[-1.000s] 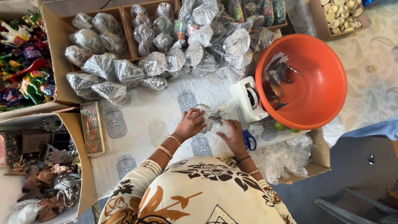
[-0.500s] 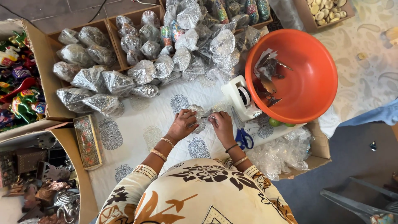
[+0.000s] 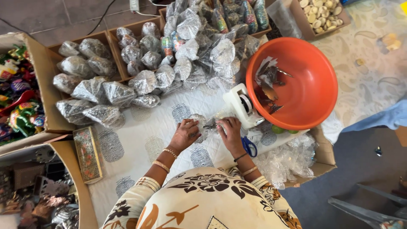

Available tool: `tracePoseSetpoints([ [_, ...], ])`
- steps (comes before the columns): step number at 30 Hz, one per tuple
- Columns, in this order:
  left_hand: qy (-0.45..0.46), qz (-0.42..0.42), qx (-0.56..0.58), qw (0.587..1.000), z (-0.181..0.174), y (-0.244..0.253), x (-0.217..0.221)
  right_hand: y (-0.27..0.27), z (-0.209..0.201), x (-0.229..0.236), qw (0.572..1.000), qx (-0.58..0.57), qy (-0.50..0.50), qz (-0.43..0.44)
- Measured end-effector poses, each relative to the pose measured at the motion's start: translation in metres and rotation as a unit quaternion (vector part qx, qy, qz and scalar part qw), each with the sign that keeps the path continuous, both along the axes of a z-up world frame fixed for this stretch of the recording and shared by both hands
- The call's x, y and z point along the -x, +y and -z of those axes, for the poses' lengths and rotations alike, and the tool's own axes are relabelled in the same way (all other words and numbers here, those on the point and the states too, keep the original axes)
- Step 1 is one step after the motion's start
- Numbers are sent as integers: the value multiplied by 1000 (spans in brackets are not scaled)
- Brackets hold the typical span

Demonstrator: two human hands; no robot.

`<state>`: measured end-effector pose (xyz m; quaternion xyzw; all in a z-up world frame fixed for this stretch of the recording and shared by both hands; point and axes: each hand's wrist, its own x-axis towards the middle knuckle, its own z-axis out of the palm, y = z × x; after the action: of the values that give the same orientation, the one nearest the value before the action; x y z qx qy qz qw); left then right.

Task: Wrapping small decorative metal items in bubble wrap and securing them with tape.

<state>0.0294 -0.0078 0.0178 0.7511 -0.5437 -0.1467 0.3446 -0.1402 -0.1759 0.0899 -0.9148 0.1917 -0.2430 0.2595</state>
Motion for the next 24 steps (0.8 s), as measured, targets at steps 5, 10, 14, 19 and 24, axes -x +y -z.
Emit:
tracePoseSetpoints([
  [5, -7, -1, 22, 1000, 6, -1, 2, -38, 50, 54, 990, 19, 9, 138],
  [10, 3, -6, -4, 1000, 2, -2, 2, -73, 22, 85, 954, -71, 63, 285],
  [14, 14, -14, 2, 1000, -4, -4, 3, -84, 4, 80, 966, 48, 82, 239],
  [19, 18, -34, -15, 999, -9, -8, 11, -90, 3, 74, 964, 49, 121, 232],
  [24, 24, -47, -32, 998, -11, -9, 12, -93, -4, 68, 939, -62, 204, 271],
])
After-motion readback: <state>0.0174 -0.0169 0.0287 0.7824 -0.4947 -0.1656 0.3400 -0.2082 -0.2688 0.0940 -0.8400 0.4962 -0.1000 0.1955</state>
